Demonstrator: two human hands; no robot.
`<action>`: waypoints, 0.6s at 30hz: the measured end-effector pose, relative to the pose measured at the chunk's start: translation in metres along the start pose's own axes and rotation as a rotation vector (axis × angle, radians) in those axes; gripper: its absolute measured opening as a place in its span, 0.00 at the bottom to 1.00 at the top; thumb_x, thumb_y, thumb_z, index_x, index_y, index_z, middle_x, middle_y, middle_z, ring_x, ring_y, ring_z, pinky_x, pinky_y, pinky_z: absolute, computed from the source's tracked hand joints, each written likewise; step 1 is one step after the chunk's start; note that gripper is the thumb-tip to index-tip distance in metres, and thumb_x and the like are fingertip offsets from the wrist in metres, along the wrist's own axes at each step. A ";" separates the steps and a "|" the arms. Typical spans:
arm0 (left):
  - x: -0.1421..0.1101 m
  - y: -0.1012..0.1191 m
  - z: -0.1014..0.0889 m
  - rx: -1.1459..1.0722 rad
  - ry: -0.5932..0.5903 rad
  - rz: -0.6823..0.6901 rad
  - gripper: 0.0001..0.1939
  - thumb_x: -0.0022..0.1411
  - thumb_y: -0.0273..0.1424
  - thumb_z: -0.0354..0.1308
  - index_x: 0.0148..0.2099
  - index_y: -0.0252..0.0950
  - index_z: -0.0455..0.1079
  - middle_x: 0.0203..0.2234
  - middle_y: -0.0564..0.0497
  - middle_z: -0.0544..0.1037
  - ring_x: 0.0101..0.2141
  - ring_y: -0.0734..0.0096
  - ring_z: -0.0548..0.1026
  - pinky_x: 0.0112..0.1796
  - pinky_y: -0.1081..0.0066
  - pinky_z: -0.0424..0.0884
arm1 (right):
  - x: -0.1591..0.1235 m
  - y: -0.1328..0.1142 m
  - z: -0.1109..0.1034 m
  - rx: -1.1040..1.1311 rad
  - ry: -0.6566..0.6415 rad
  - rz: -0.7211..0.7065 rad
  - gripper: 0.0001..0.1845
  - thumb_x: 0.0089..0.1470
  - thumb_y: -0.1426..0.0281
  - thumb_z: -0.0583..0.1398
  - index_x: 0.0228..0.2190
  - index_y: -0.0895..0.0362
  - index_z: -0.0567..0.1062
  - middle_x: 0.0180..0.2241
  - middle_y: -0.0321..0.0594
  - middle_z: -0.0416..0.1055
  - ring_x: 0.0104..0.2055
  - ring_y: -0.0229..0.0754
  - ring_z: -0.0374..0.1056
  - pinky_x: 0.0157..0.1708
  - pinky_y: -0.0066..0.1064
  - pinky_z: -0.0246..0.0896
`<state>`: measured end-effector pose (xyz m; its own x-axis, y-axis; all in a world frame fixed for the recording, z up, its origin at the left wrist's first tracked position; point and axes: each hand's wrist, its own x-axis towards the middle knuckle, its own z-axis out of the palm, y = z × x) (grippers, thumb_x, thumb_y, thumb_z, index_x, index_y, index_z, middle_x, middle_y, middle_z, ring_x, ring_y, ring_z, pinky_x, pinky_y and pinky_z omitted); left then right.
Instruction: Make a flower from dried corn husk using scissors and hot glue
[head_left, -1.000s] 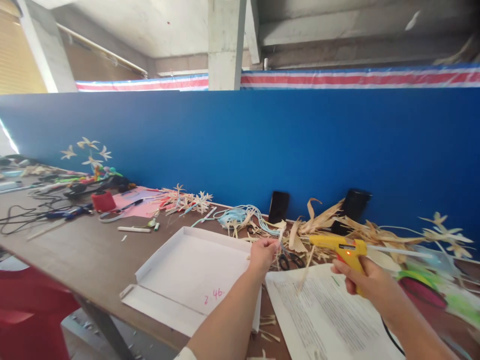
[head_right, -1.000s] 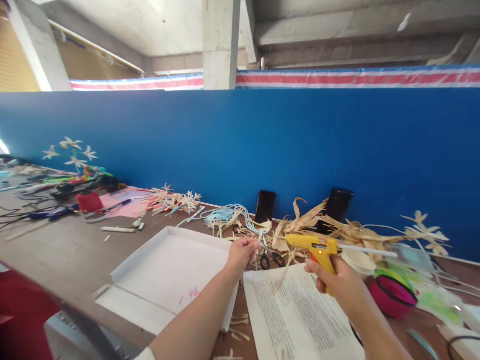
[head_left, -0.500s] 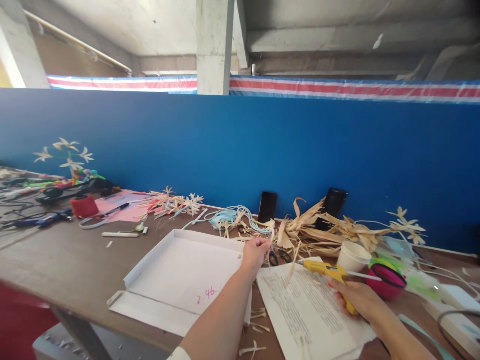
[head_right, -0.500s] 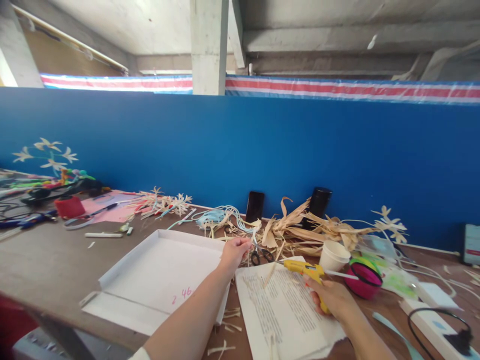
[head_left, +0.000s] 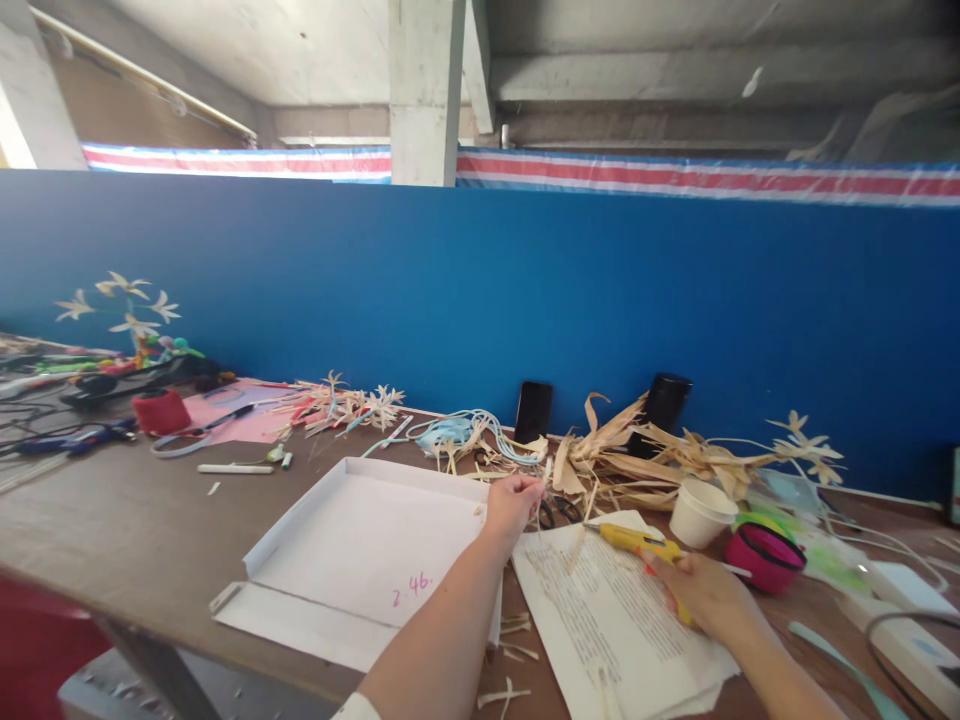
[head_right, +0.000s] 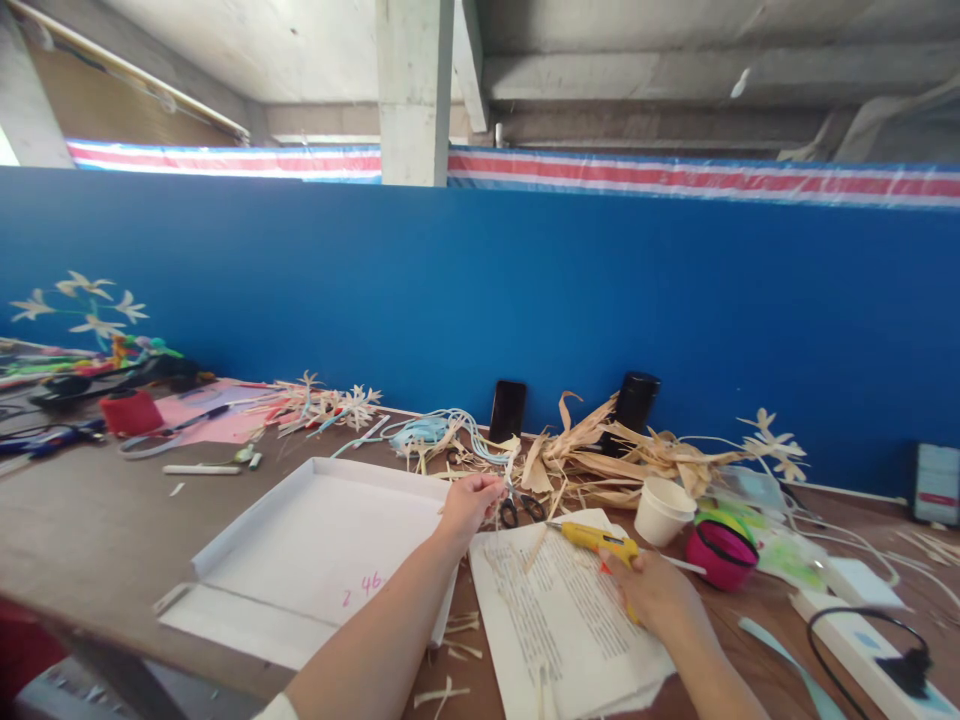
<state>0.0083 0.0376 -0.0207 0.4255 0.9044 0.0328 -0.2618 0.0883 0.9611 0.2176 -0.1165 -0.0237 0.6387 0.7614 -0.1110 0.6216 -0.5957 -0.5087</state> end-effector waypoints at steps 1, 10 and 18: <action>0.000 -0.001 0.000 0.002 0.000 0.000 0.10 0.45 0.34 0.59 0.25 0.30 0.68 0.13 0.57 0.64 0.13 0.85 0.56 0.16 0.79 0.49 | 0.000 0.000 -0.001 -0.058 0.025 -0.020 0.28 0.46 0.49 0.51 0.08 0.53 0.63 0.12 0.42 0.67 0.17 0.45 0.64 0.20 0.32 0.50; 0.000 -0.001 0.000 0.065 0.004 0.003 0.11 0.45 0.36 0.59 0.25 0.30 0.69 0.13 0.57 0.64 0.14 0.84 0.57 0.17 0.79 0.51 | -0.022 -0.024 -0.024 -0.195 0.116 0.073 0.24 0.41 0.45 0.52 0.20 0.50 0.75 0.26 0.47 0.73 0.31 0.54 0.69 0.26 0.38 0.52; -0.001 -0.003 -0.001 0.041 -0.029 0.019 0.15 0.45 0.40 0.60 0.25 0.31 0.69 0.14 0.56 0.65 0.15 0.84 0.58 0.18 0.78 0.52 | -0.026 -0.094 -0.013 0.415 0.293 -0.232 0.20 0.43 0.52 0.56 0.28 0.55 0.75 0.23 0.39 0.71 0.27 0.43 0.65 0.25 0.31 0.56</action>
<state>0.0082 0.0368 -0.0235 0.4460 0.8931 0.0588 -0.2346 0.0533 0.9706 0.1481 -0.0831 0.0380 0.6426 0.7221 0.2560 0.5683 -0.2252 -0.7914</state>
